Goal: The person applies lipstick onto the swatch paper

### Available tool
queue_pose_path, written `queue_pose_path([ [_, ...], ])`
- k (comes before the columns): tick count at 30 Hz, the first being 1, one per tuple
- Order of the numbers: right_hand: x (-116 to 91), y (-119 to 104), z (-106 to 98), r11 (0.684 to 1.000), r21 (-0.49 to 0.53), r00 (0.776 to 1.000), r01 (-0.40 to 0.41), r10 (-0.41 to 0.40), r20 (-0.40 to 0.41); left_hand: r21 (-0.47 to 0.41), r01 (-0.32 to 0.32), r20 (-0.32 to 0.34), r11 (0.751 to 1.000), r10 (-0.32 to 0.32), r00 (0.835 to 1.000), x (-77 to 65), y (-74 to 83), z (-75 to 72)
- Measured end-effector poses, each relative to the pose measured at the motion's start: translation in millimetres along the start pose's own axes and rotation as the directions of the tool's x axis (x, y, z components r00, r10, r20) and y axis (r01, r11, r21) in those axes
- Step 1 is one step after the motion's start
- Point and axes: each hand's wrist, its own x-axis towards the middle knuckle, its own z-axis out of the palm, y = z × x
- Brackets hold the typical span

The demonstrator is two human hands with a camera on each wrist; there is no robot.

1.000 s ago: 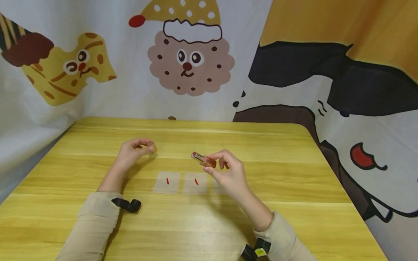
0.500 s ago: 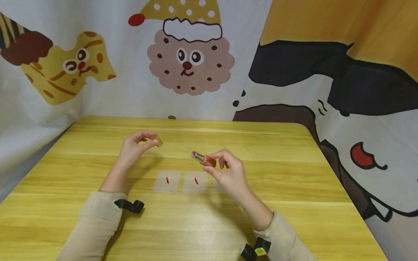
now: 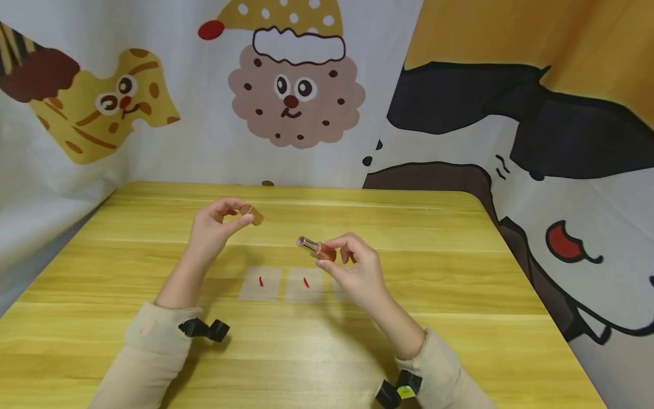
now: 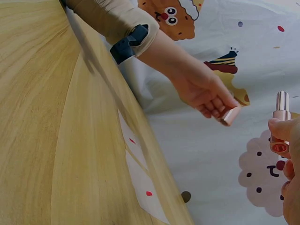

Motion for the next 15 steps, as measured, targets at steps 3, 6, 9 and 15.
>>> queue_pose_path([
  [3,0.0,0.2,0.6,1.0,-0.003,1.0,-0.002,0.002,-0.001,-0.043,-0.006,-0.01,0.999,0.006,1.0,1.5,-4.7,3.9],
  [6,0.0,-0.3,1.0,1.0,-0.007,1.0,-0.005,0.005,-0.002,-0.081,-0.023,-0.015,0.996,0.022,1.0,2.7,-12.2,7.4],
  [9,0.2,-1.2,1.2,1.0,-0.008,1.0,-0.006,0.006,-0.003,-0.108,-0.05,-0.017,0.993,0.049,0.999,0.4,-9.2,10.6],
  [15,0.4,-2.1,1.4,1.0,-0.005,1.0,-0.003,0.003,-0.005,-0.15,-0.062,-0.009,0.987,0.061,0.998,-6.0,2.8,16.2],
])
